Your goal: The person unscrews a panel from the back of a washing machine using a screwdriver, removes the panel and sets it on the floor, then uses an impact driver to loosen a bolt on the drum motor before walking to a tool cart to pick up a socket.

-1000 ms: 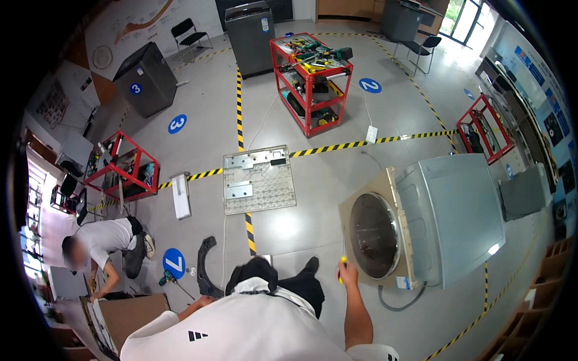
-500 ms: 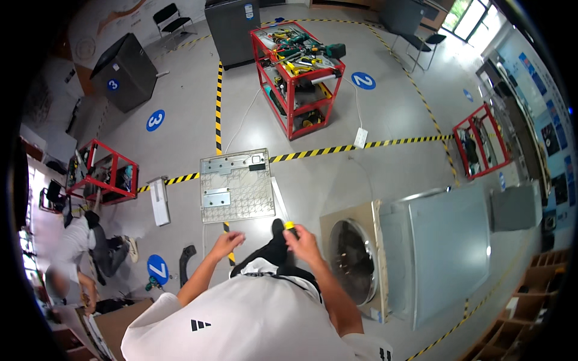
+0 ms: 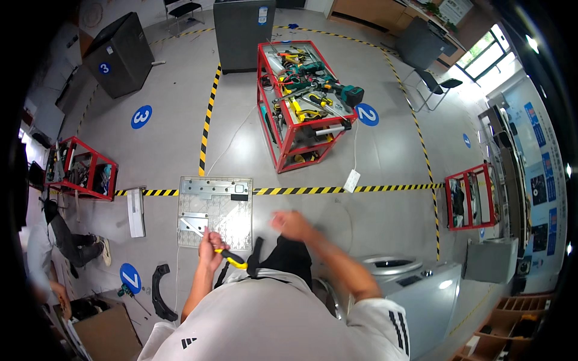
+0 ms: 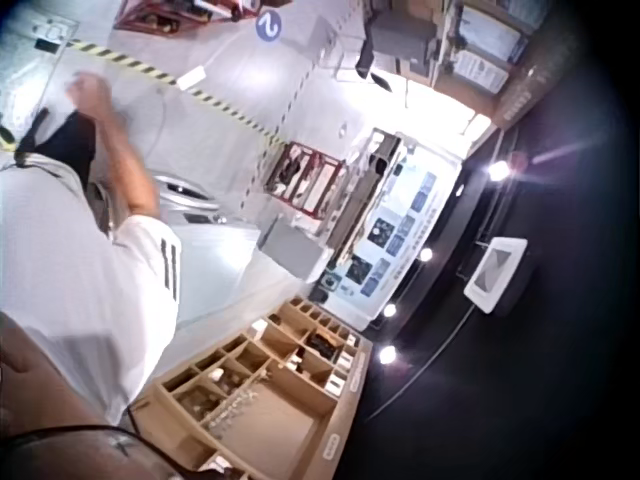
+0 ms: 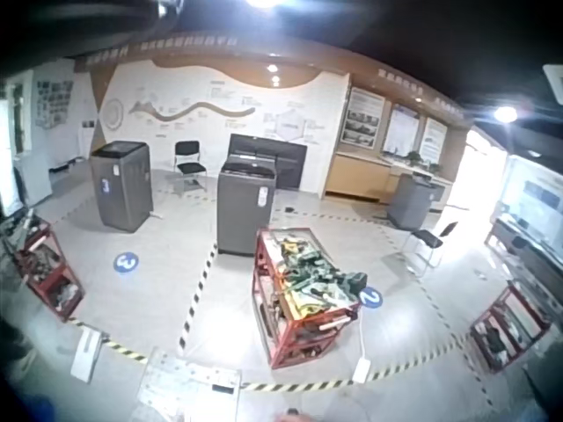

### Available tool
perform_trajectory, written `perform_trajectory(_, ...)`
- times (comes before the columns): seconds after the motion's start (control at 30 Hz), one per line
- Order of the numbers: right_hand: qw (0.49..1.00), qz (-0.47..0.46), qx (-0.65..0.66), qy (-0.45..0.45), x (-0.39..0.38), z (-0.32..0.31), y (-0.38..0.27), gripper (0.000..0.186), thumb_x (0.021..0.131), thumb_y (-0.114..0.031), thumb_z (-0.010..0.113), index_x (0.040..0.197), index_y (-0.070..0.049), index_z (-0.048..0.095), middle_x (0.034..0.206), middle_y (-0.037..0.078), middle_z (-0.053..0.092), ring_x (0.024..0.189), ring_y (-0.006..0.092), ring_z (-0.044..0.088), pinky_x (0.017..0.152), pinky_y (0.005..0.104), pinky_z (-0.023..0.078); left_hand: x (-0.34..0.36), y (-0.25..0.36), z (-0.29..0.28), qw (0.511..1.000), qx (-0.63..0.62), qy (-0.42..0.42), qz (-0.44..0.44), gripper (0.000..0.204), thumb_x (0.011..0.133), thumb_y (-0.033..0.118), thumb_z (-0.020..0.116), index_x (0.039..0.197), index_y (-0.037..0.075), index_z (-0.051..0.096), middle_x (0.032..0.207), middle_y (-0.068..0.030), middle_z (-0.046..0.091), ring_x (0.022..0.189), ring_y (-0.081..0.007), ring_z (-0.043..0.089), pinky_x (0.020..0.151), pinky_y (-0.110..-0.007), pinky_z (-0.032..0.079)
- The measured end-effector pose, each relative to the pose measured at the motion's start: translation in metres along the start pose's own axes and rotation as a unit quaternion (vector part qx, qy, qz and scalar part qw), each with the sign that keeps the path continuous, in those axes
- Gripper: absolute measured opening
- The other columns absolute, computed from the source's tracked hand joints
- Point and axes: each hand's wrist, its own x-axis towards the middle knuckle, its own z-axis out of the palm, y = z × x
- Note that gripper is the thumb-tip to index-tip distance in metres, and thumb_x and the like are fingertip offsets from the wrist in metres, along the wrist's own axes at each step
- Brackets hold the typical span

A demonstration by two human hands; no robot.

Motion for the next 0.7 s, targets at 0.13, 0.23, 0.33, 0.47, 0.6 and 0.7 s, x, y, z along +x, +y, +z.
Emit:
perform_trajectory(0.13, 0.994, 0.028, -0.052, 0.086, 0.133, -0.155, 0.096, 0.035, 0.079, -0.028, 0.065, 0.103, -0.002, 0.059, 0.083, 0.008, 0.065, 0.078, 0.0164, 0.062, 0.071, 0.0314, 0.049, 0.04, 0.018, 0.015, 0.993, 0.02, 0.111, 0.038, 0.047, 0.093, 0.049, 0.039, 0.079, 0.006, 0.05, 0.046, 0.0021, 0.029, 0.043, -0.0129, 0.033, 0.055, -0.034, 0.041)
perform_trajectory(0.23, 0.96, -0.017, -0.21, 0.186, 0.247, -0.262, 0.164, 0.038, 0.075, -0.026, 0.068, 0.101, 0.0, 0.059, 0.095, 0.018, 0.062, 0.087, 0.0308, 0.061, 0.077, 0.0375, 0.049, 0.06, 0.016, 0.041, 0.974, 0.008, 0.217, 0.065, 0.043, 0.093, 0.047, 0.041, 0.083, 0.005, 0.051, 0.045, 0.0016, 0.029, 0.043, -0.0127, 0.034, 0.052, -0.032, 0.04)
perform_trajectory(0.33, 0.918, 0.076, -0.357, 0.158, 0.337, -0.337, 0.182, 0.043, 0.074, -0.025, 0.068, 0.107, 0.0, 0.055, 0.105, 0.02, 0.058, 0.098, 0.0337, 0.057, 0.084, 0.0402, 0.047, 0.053, 0.014, 0.075, 0.953, -0.04, 0.289, 0.078, 0.043, 0.093, 0.045, 0.04, 0.083, 0.005, 0.051, 0.045, 0.0014, 0.027, 0.041, -0.0137, 0.033, 0.051, -0.032, 0.04)
perform_trajectory(0.47, 0.854, 0.146, -0.491, 0.089, 0.424, -0.396, 0.252, 0.031, 0.078, -0.016, 0.06, 0.106, -0.006, 0.057, 0.108, 0.015, 0.058, 0.096, 0.0317, 0.06, 0.078, 0.0433, 0.05, 0.049, 0.006, 0.113, 0.934, -0.021, 0.343, 0.099, 0.045, 0.093, 0.047, 0.041, 0.083, 0.004, 0.051, 0.045, 0.0005, 0.031, 0.041, -0.0136, 0.036, 0.051, -0.031, 0.041)
perform_trajectory(0.6, 0.826, 0.186, -0.529, 0.058, 0.458, -0.4, 0.29, 0.021, 0.08, -0.014, 0.059, 0.099, -0.007, 0.058, 0.1, 0.011, 0.058, 0.089, 0.0313, 0.061, 0.075, 0.0418, 0.051, 0.044, -0.008, 0.142, 0.913, -0.004, 0.402, 0.075, 0.048, 0.093, 0.047, 0.04, 0.084, 0.001, 0.051, 0.046, -0.0001, 0.034, 0.044, -0.0137, 0.041, 0.053, -0.032, 0.043)
perform_trajectory(0.7, 0.814, 0.164, -0.554, 0.061, 0.462, -0.399, 0.304, 0.018, 0.079, -0.014, 0.061, 0.095, -0.007, 0.058, 0.099, 0.012, 0.057, 0.088, 0.0318, 0.061, 0.072, 0.0407, 0.052, 0.048, -0.021, 0.162, 0.898, -0.026, 0.431, 0.08, 0.049, 0.093, 0.047, 0.04, 0.085, 0.001, 0.051, 0.046, -0.0004, 0.035, 0.043, -0.0141, 0.04, 0.052, -0.032, 0.043)
